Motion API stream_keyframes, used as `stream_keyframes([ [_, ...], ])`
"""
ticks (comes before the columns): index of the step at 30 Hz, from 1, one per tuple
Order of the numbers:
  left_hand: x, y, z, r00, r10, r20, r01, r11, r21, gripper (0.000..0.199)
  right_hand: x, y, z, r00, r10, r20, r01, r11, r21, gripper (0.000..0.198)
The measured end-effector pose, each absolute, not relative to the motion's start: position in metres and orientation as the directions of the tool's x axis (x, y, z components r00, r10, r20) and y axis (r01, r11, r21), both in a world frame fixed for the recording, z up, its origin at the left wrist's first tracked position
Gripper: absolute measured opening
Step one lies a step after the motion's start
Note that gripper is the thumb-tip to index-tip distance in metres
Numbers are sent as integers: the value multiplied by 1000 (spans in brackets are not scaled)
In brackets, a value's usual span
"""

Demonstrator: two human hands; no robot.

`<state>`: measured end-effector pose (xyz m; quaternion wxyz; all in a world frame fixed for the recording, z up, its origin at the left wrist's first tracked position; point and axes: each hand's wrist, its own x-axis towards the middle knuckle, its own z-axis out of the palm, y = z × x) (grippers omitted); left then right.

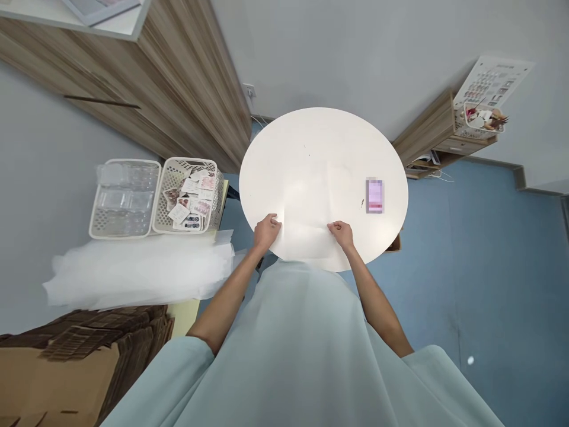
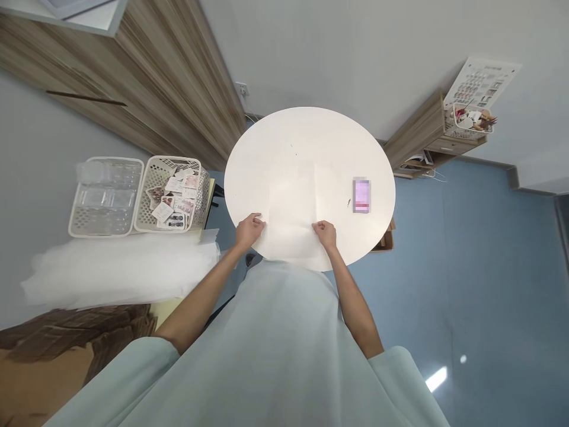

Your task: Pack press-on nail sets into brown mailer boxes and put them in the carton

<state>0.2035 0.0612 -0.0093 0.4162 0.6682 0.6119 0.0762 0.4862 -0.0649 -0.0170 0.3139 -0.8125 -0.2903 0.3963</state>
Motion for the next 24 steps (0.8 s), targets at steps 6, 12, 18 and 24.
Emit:
stream_keyframes([
  [6,162,68,-12,498,831,-249,764,-285,578,39,492,-57,-20,533,720,-445,230,-629,-743,36],
  [12,142,68,-21,590,743,-315,772,-405,490,67,503,-51,-24,570,700,-431,256,-650,-716,31],
  [18,153,61,-17,609,739,-289,760,-437,481,65,509,-55,-30,566,685,-459,303,-690,-657,32],
  [24,207,32,-9,664,721,-198,685,-480,548,63,504,-70,-32,566,687,-455,341,-698,-630,29],
])
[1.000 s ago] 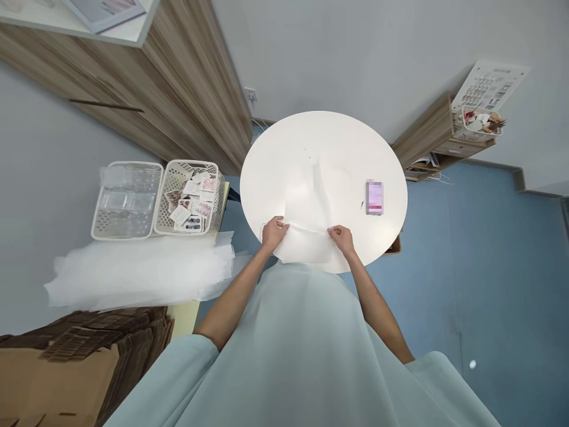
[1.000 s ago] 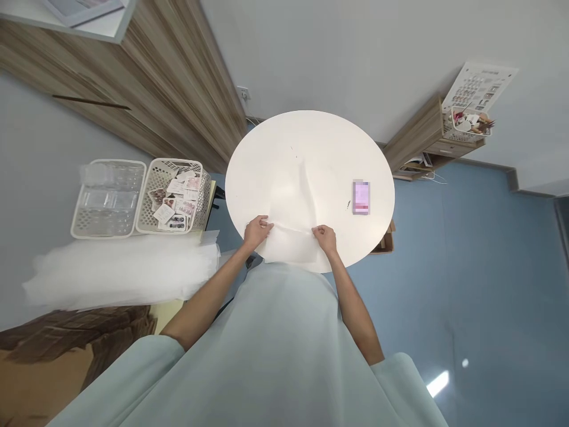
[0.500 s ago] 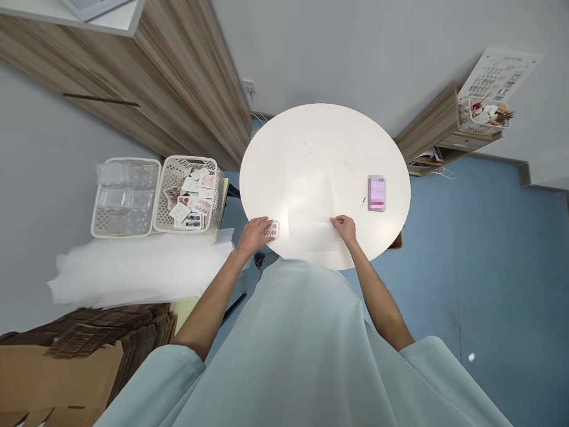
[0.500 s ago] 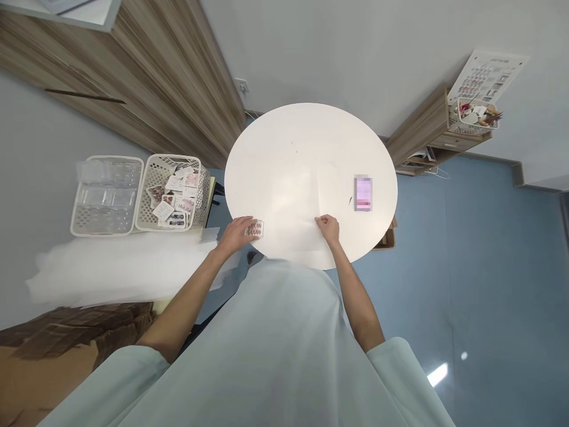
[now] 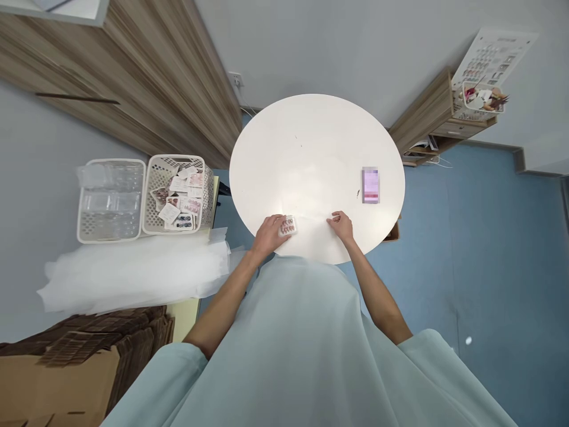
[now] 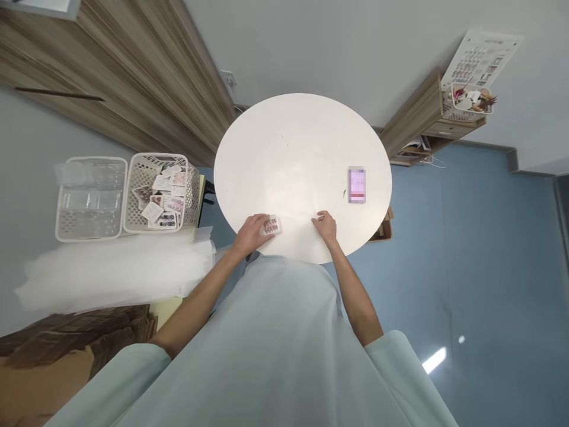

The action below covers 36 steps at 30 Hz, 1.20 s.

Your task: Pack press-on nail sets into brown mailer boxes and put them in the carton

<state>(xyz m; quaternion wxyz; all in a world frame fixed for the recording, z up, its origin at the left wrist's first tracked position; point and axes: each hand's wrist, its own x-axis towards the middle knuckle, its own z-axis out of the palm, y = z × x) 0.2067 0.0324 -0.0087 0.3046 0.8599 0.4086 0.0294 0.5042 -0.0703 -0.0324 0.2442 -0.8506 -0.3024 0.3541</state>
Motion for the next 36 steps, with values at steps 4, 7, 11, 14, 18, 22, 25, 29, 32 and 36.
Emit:
stream_keyframes([
  [4,244,14,-17,709,671,-219,663,-528,530,63,499,-79,-31,580,682,-445,359,-705,-611,26],
  [7,256,6,-26,706,666,-241,676,-534,507,63,496,-87,-27,573,675,-465,358,-716,-599,26],
  [11,256,4,-32,706,670,-230,673,-534,512,66,492,-104,-23,561,660,-500,348,-736,-581,23],
  [14,251,5,-32,720,654,-233,658,-535,530,71,488,-118,-21,554,647,-524,345,-751,-563,18],
  [18,242,6,-31,736,642,-214,632,-537,559,70,484,-128,-15,542,642,-542,346,-758,-552,14],
  [22,238,3,-33,740,643,-196,619,-537,573,69,478,-129,-3,527,664,-530,364,-740,-566,14],
  [25,238,1,-35,734,650,-197,623,-529,577,71,469,-125,9,499,713,-492,400,-694,-599,16],
  [29,237,-2,-36,721,664,-197,623,-497,604,73,448,-110,26,397,804,-443,484,-594,-643,15],
  [32,233,-7,-35,666,720,-194,635,-411,654,64,429,-95,32,267,863,-429,549,-502,-668,16],
  [36,229,-13,-26,462,847,-263,671,-141,728,43,406,-75,29,105,891,-441,650,-397,-648,18],
])
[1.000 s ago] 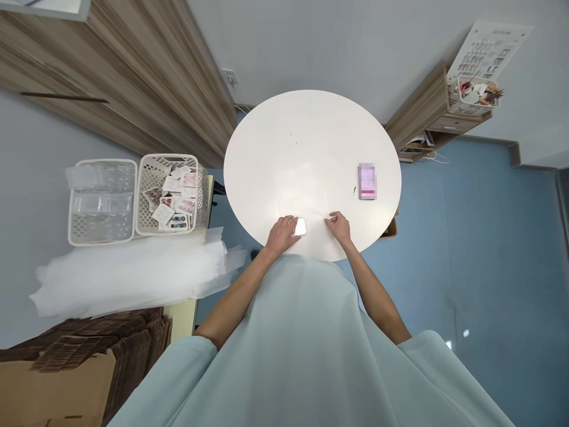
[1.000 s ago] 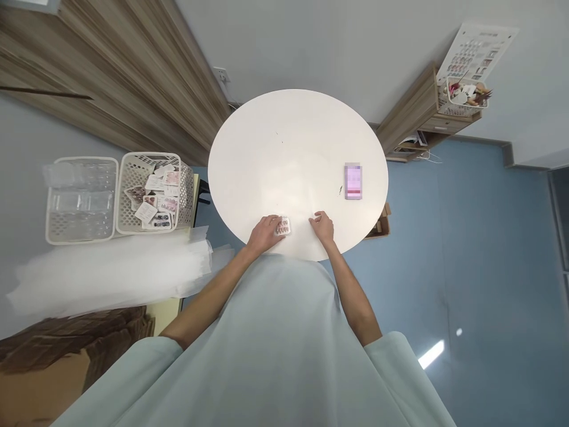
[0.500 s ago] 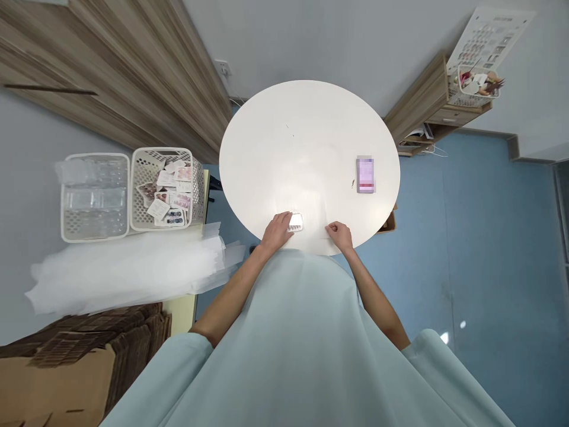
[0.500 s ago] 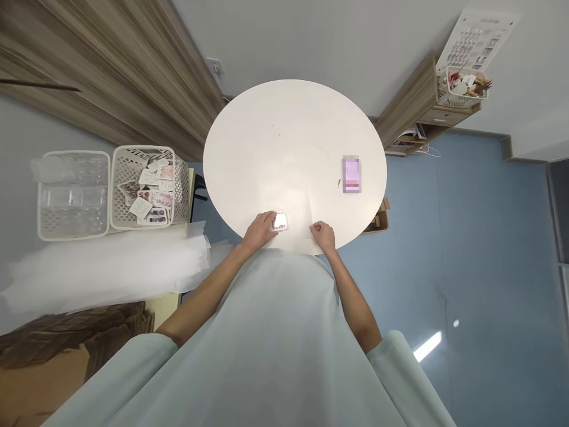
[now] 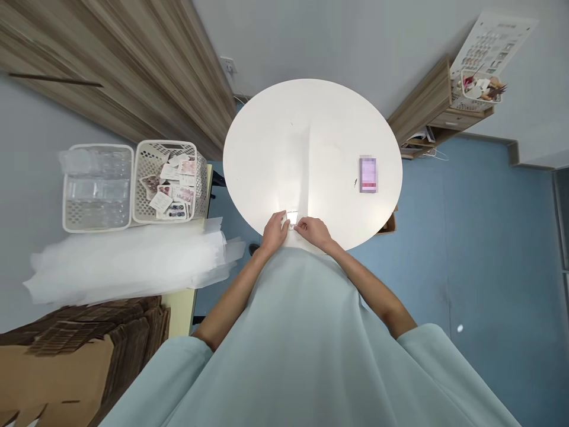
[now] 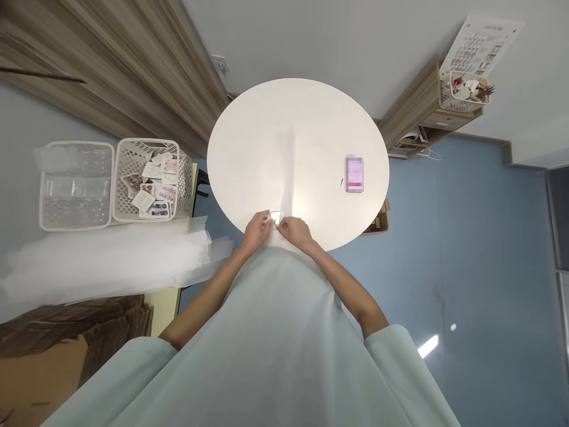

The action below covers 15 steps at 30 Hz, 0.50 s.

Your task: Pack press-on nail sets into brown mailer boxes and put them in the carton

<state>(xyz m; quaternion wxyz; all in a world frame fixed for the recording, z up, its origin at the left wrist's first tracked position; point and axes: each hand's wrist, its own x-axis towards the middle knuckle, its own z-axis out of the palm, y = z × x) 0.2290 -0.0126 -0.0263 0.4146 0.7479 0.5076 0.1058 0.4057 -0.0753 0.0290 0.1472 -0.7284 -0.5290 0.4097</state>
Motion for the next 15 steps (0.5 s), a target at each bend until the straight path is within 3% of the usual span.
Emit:
stream_keyframes([
  [4,229,-12,-14,336,859,-385,699,46,714,41,388,-61,19,34,857,-514,728,-374,-575,21],
  [11,236,-2,-17,246,847,-472,787,110,607,22,370,-57,7,-27,833,-553,787,-324,-525,31],
  [15,235,2,-27,219,839,-498,808,130,574,22,372,-59,9,-25,832,-555,768,-339,-543,27],
])
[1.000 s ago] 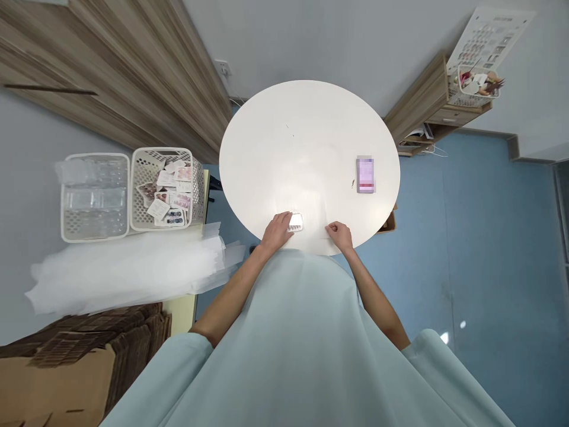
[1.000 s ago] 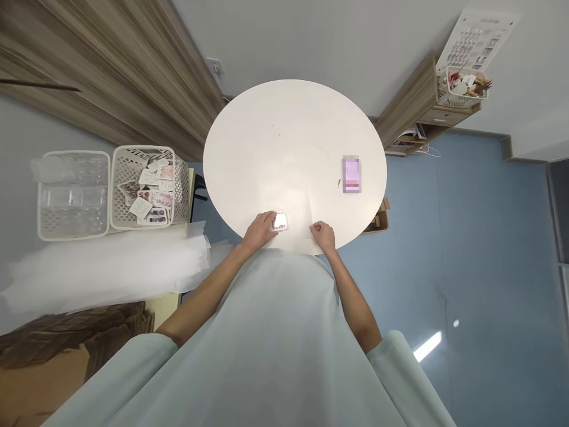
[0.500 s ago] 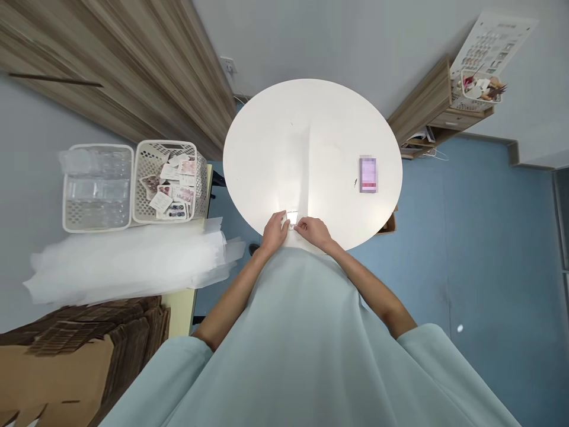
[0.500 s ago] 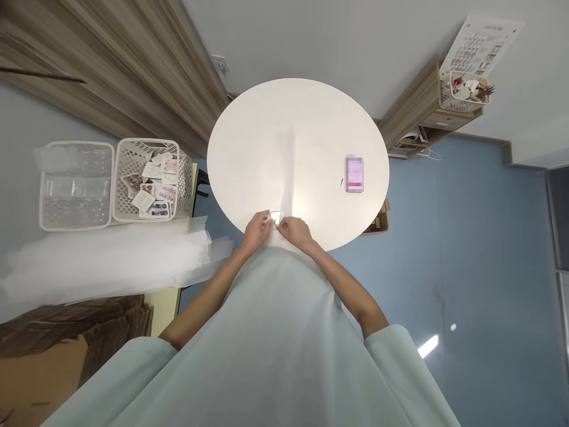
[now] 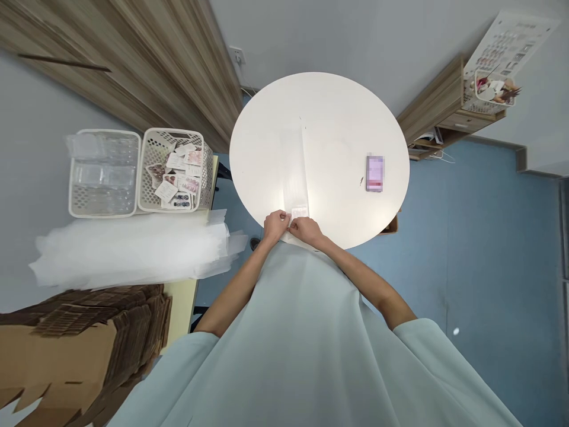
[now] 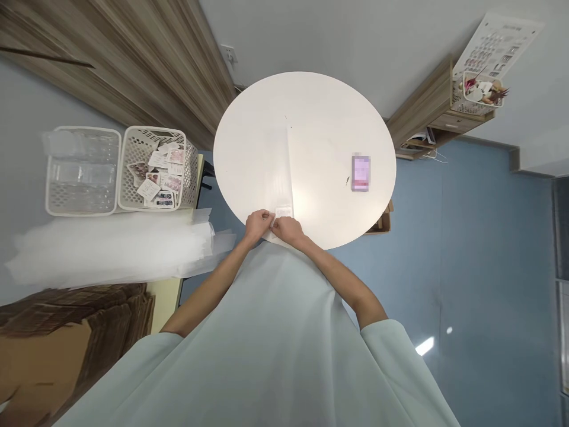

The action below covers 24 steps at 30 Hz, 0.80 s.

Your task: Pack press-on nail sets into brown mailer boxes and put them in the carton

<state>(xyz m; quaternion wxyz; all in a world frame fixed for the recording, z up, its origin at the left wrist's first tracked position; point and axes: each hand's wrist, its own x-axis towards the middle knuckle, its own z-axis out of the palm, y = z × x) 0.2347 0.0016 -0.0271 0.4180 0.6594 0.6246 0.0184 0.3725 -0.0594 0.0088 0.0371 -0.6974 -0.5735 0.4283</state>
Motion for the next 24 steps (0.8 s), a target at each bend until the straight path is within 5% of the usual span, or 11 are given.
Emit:
stream_keyframes([
  [13,236,1,-33,204,848,-490,837,109,536,23,424,-72,0,265,832,-488,635,-531,-561,14],
  [24,240,-3,-28,189,849,-494,862,97,498,24,422,-64,-15,291,766,-573,572,-619,-538,20],
])
